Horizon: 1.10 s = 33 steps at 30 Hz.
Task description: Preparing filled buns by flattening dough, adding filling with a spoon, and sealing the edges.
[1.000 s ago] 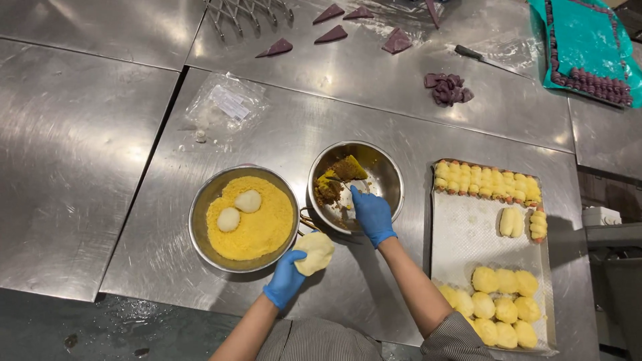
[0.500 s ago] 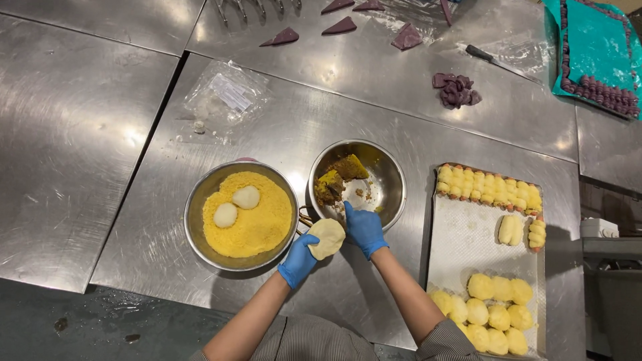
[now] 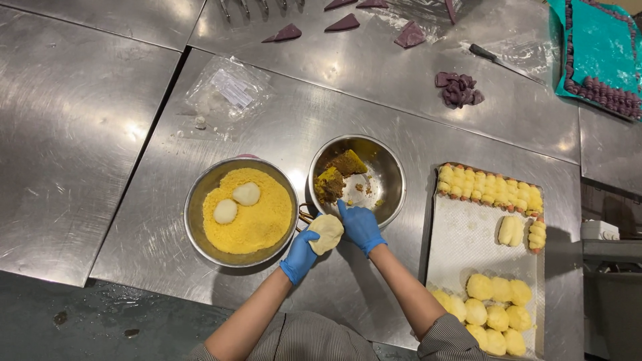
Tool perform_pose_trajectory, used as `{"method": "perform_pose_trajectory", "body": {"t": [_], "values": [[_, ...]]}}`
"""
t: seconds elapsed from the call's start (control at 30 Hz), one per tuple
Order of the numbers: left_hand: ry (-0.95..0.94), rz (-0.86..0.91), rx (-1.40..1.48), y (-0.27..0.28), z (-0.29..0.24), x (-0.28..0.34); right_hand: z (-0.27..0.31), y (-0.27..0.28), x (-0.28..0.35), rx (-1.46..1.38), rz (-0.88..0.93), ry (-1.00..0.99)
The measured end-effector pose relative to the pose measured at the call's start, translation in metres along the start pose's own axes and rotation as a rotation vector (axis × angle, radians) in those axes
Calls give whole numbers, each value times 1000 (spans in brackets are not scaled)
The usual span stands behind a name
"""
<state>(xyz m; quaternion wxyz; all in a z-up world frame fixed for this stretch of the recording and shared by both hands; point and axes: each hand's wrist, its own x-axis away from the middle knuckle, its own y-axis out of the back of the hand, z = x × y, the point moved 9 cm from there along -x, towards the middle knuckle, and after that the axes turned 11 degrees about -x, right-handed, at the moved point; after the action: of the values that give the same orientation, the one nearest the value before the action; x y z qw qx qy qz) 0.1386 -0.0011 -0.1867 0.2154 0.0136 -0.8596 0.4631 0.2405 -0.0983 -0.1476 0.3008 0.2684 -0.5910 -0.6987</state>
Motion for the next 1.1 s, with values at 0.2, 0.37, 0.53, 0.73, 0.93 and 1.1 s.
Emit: {"method": "perform_pose_trajectory", "body": {"t": [0.2,0.37,0.53,0.73,0.93,1.1], "values": [[12,-21,11,12,1,-5,-2,9,-32,-57,159,-21],[23,-43,25,18,-1,-8,-22,20,-20,-104,66,-56],[22,-28,64,13,-7,-7,-22,20,-5,-144,-22,-133],[23,-17,63,8,-8,-9,-14,11,-4,-207,-38,-187],[58,-11,122,13,6,-13,-23,22,18,-325,30,-360],[55,-13,121,9,-3,-15,-74,-4,44,-812,76,-572]]}}
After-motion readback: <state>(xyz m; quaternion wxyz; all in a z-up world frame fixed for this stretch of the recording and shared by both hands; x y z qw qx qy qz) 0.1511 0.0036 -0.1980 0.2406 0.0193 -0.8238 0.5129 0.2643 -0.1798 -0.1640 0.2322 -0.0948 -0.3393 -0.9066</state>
